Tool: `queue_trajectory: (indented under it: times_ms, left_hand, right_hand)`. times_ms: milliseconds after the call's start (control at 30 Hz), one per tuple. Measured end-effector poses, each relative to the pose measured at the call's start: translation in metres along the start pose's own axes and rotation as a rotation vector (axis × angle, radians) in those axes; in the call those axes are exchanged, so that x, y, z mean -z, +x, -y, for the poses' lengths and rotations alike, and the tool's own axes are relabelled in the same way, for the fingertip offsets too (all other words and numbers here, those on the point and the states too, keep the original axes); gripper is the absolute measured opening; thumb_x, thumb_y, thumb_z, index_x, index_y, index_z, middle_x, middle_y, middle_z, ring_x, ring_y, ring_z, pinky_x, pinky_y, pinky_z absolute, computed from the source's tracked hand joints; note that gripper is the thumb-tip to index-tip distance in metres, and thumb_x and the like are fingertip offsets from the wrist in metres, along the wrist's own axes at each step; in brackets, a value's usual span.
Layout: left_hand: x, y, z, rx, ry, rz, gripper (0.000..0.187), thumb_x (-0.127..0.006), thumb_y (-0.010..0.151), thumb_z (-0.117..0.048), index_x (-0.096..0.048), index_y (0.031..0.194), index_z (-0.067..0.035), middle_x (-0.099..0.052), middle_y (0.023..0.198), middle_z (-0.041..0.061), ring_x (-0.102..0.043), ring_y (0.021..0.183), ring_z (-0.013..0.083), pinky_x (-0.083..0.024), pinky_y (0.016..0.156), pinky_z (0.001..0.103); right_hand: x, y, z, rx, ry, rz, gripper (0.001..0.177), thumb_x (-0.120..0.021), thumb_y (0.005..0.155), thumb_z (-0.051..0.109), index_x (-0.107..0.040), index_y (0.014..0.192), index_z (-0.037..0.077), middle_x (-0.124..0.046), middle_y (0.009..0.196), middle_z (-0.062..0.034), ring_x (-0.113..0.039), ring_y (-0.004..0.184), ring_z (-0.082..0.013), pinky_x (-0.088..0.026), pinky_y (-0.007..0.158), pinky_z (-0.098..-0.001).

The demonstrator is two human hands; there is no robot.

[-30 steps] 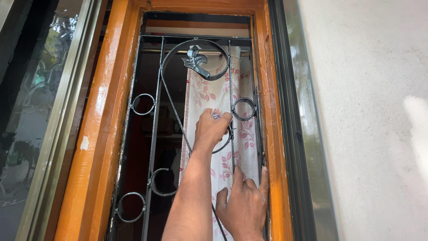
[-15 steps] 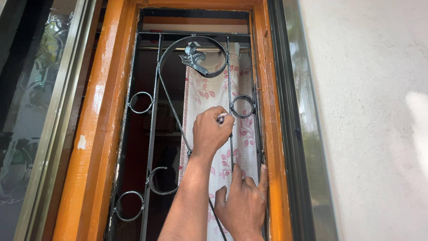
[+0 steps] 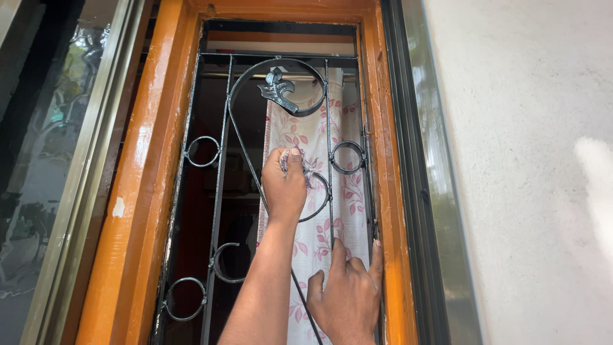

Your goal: The person scrubs a black metal window grille with a red toothbrush, then wipes the grille with a cloth. The person holds the grille with one hand while cleaning with the other.

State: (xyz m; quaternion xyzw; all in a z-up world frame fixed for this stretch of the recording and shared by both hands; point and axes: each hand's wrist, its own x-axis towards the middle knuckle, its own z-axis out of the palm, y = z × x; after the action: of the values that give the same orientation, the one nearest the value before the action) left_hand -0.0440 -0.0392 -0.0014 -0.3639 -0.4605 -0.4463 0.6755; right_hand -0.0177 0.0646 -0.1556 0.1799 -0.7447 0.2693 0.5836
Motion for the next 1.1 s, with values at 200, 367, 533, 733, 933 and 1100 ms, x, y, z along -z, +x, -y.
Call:
queue_trajectory:
  times_ms: [200, 367, 533, 733, 933, 1100]
  left_hand:
    - [-0.003, -0.013, -0.027, 0.045, 0.587, 0.001, 0.022, -0.06, 0.095, -0.025, -0.071, 0.098, -0.005, -0.074, 0.085, 0.02, -0.071, 0.082, 0.0408, -0.052, 0.072, 0.049]
    - [-0.001, 0.008, -0.029, 0.306, 0.696, 0.035, 0.029, -0.059, 0.092, -0.027, -0.073, 0.107, -0.006, -0.074, 0.099, 0.023, -0.068, 0.098, 0.0439, -0.052, 0.086, 0.052]
    - [-0.002, 0.023, -0.037, 0.59, 0.66, 0.124, 0.045, -0.053, 0.088, -0.024, -0.065, 0.128, -0.006, -0.076, 0.099, 0.016, -0.077, 0.087, 0.0307, -0.063, 0.075, 0.044]
    - [-0.003, 0.025, -0.058, 0.794, 0.58, 0.271, 0.047, -0.046, 0.091, -0.032, -0.072, 0.111, 0.002, -0.077, 0.09, 0.014, -0.073, 0.07, 0.0248, -0.061, 0.058, 0.037]
    - [-0.006, 0.019, -0.051, 0.729, 0.705, 0.252, 0.054, -0.042, 0.093, -0.041, -0.075, 0.101, 0.001, -0.076, 0.096, 0.016, -0.072, 0.078, 0.0268, -0.061, 0.064, 0.04]
    - [-0.006, 0.013, -0.037, 0.712, 0.618, 0.111, 0.055, -0.042, 0.092, -0.042, -0.073, 0.104, 0.001, -0.073, 0.098, 0.017, -0.072, 0.082, 0.0305, -0.057, 0.065, 0.041]
  right_hand:
    - [0.002, -0.001, 0.002, 0.03, -0.024, -0.039, 0.07, -0.067, 0.075, 0.022, -0.054, 0.136, -0.007, -0.071, 0.076, -0.0239, -0.074, 0.074, -0.0323, -0.009, 0.124, -0.0464]
    - [0.003, -0.001, 0.004, 0.024, -0.027, -0.047, 0.069, -0.066, 0.075, 0.022, -0.054, 0.137, -0.006, -0.071, 0.075, -0.0231, -0.074, 0.072, -0.0315, -0.009, 0.125, -0.0454]
    - [0.001, -0.001, 0.003, 0.001, -0.038, 0.007, 0.07, -0.066, 0.076, 0.021, -0.051, 0.139, -0.007, -0.071, 0.074, -0.0229, -0.074, 0.077, -0.0318, -0.007, 0.125, -0.046]
    - [-0.004, 0.0, 0.0, 0.098, -0.011, -0.192, 0.068, -0.068, 0.071, 0.02, -0.057, 0.132, -0.009, -0.07, 0.071, -0.0251, -0.073, 0.071, -0.0339, -0.012, 0.122, -0.0469]
    - [-0.009, 0.001, -0.004, 0.04, 0.01, -0.074, 0.068, -0.067, 0.073, 0.019, -0.055, 0.134, -0.009, -0.07, 0.07, -0.024, -0.073, 0.07, -0.0333, -0.01, 0.124, -0.0467]
    - [-0.007, 0.001, -0.003, 0.058, 0.008, -0.115, 0.068, -0.068, 0.073, 0.021, -0.057, 0.132, -0.009, -0.07, 0.07, -0.025, -0.073, 0.066, -0.0336, -0.011, 0.123, -0.0462]
